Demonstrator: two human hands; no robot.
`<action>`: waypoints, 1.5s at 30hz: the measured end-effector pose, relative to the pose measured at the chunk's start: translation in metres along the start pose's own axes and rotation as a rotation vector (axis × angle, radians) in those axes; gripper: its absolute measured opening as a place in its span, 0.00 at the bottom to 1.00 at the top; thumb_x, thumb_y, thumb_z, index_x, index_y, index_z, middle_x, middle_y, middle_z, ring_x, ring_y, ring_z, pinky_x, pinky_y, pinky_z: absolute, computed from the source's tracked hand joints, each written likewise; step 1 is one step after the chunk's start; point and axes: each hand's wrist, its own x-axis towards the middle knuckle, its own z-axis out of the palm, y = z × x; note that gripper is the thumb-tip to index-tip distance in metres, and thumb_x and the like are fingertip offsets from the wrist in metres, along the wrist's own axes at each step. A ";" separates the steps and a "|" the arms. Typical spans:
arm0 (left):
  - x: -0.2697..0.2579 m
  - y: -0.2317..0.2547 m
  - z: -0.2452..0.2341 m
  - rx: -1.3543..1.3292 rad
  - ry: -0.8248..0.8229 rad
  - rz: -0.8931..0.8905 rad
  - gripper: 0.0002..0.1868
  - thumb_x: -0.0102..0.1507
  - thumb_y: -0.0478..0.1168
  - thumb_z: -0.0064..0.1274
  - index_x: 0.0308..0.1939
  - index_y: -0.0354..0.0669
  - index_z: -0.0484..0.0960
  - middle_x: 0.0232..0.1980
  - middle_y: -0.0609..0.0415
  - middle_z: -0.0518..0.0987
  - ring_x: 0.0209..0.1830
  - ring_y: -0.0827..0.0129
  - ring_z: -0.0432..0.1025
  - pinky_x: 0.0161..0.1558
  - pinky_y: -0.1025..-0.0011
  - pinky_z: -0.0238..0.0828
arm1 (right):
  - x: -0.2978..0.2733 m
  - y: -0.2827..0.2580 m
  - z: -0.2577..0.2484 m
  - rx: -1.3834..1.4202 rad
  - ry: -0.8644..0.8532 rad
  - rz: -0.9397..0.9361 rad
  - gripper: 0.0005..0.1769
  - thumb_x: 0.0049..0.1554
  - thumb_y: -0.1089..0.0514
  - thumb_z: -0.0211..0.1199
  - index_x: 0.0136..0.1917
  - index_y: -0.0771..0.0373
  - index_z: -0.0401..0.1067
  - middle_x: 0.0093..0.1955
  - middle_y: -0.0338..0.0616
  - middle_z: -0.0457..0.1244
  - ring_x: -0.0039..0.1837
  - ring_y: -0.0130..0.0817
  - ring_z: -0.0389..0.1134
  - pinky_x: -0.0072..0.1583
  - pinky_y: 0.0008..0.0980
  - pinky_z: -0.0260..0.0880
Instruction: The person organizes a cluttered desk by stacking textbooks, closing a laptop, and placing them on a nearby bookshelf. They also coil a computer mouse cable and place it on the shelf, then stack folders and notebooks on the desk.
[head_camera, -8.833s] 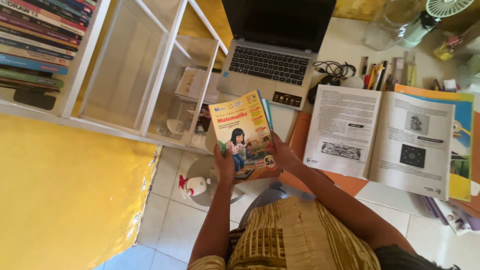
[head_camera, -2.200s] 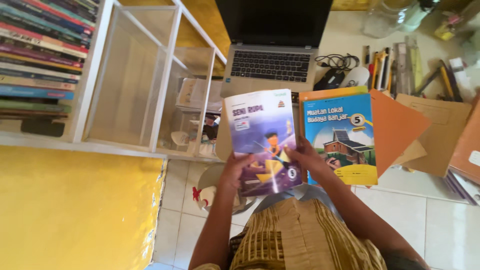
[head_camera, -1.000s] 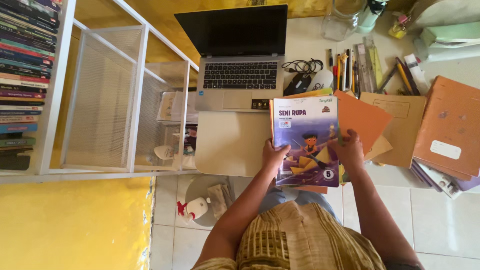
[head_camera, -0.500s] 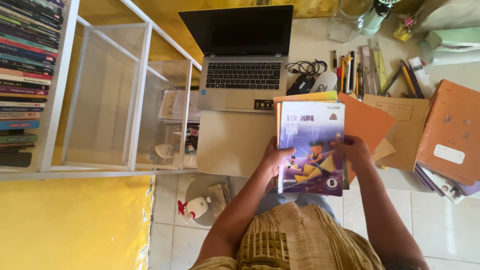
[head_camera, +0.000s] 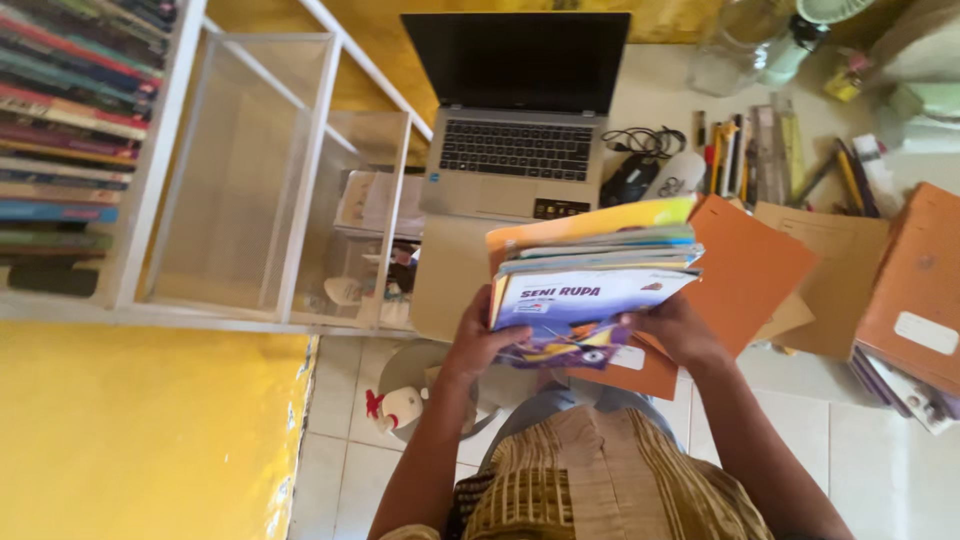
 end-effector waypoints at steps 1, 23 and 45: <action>-0.004 -0.003 -0.011 0.039 0.024 0.049 0.33 0.55 0.24 0.68 0.62 0.34 0.71 0.55 0.50 0.80 0.56 0.67 0.75 0.56 0.67 0.77 | 0.005 0.002 0.010 -0.004 0.005 0.014 0.22 0.51 0.73 0.66 0.60 0.68 0.71 0.53 0.45 0.70 0.57 0.35 0.71 0.59 0.37 0.75; -0.027 -0.048 -0.091 0.129 0.366 0.193 0.26 0.58 0.28 0.64 0.59 0.36 0.76 0.53 0.54 0.82 0.53 0.70 0.76 0.57 0.71 0.73 | 0.091 0.049 0.079 -0.279 -0.105 -0.127 0.15 0.57 0.64 0.71 0.57 0.66 0.74 0.50 0.40 0.71 0.53 0.30 0.71 0.57 0.32 0.73; -0.021 0.008 -0.051 -0.007 0.387 0.355 0.59 0.51 0.34 0.74 0.78 0.37 0.49 0.72 0.47 0.64 0.72 0.59 0.65 0.70 0.60 0.67 | 0.056 -0.028 0.120 0.020 -0.227 -0.329 0.59 0.49 0.75 0.71 0.83 0.53 0.44 0.72 0.41 0.53 0.75 0.35 0.56 0.74 0.37 0.62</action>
